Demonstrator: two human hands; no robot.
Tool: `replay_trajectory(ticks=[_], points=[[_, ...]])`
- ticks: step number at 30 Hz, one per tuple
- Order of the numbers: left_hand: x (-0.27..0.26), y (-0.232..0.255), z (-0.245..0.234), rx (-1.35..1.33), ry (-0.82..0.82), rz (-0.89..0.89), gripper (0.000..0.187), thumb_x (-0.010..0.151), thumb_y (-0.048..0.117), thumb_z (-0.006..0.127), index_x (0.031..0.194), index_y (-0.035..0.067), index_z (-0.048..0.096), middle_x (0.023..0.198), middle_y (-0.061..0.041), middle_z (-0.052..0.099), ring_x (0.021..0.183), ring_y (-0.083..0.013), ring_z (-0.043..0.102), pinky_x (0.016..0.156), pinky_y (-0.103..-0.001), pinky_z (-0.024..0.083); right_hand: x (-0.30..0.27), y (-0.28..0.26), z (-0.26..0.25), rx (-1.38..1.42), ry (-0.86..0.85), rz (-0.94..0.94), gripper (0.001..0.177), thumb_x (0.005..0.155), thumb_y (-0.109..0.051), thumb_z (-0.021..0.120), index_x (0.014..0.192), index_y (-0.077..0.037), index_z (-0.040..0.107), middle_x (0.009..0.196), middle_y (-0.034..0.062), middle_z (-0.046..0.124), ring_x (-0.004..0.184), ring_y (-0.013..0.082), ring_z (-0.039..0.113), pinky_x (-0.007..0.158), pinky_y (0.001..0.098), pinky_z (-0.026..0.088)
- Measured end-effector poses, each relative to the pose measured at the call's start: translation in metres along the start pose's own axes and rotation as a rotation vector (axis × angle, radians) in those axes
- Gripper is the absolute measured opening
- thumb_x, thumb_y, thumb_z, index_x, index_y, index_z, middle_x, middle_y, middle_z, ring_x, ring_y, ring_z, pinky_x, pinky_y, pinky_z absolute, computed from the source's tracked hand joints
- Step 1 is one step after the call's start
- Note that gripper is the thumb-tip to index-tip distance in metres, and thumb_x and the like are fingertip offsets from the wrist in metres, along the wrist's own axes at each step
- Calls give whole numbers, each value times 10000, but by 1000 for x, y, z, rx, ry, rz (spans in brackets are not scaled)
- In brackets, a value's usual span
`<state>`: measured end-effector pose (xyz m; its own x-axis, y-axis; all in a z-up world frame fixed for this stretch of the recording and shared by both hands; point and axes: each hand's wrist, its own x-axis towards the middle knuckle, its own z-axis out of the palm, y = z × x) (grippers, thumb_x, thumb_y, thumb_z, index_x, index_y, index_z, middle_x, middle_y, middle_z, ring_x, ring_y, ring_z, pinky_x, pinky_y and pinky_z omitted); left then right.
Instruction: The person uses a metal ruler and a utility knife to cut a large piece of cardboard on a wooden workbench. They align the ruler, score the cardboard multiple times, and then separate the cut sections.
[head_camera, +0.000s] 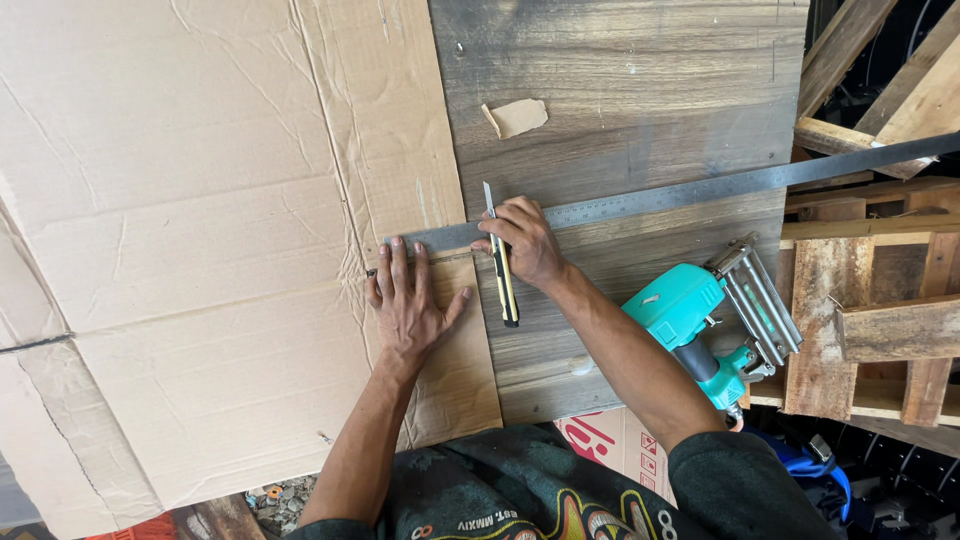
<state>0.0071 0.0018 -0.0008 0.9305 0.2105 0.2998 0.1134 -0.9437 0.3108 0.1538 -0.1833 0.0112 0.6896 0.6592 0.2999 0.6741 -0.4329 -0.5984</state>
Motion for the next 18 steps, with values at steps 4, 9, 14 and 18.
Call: replay_trajectory(ticks=[4, 9, 14, 18], points=[[0, 1, 1, 3, 8, -3, 861, 854, 779, 510, 1407, 125, 599, 1508, -206, 489, 1410, -372, 435, 1022, -485, 287, -1, 8, 0, 12, -33, -24, 215, 944, -324, 750, 1020, -123, 730, 991, 98, 706, 945, 323, 645, 841, 461, 493], [-1, -1, 3, -17, 7, -7, 867, 861, 786, 489, 1409, 124, 604, 1488, -206, 510, 1402, -375, 445, 1029, -494, 295, 0, 8, -1, 10, -41, -52, 202, 953, -312, 743, 1029, -125, 729, 994, 93, 698, 945, 318, 646, 837, 457, 492], [-3, -3, 2, -25, -17, -5, 864, 864, 783, 500, 1416, 126, 602, 1490, -206, 505, 1408, -371, 430, 1039, -496, 288, 2, 4, -3, 12, -21, -75, 198, 941, -297, 762, 1015, -116, 730, 970, 99, 692, 921, 323, 648, 832, 462, 493], [-4, -3, 0, -25, -28, -3, 865, 854, 778, 523, 1414, 124, 601, 1491, -205, 497, 1408, -374, 426, 1044, -499, 295, 4, 0, -4, 27, -17, -66, 194, 930, -286, 774, 1004, -111, 736, 966, 105, 703, 915, 328, 654, 823, 471, 497]])
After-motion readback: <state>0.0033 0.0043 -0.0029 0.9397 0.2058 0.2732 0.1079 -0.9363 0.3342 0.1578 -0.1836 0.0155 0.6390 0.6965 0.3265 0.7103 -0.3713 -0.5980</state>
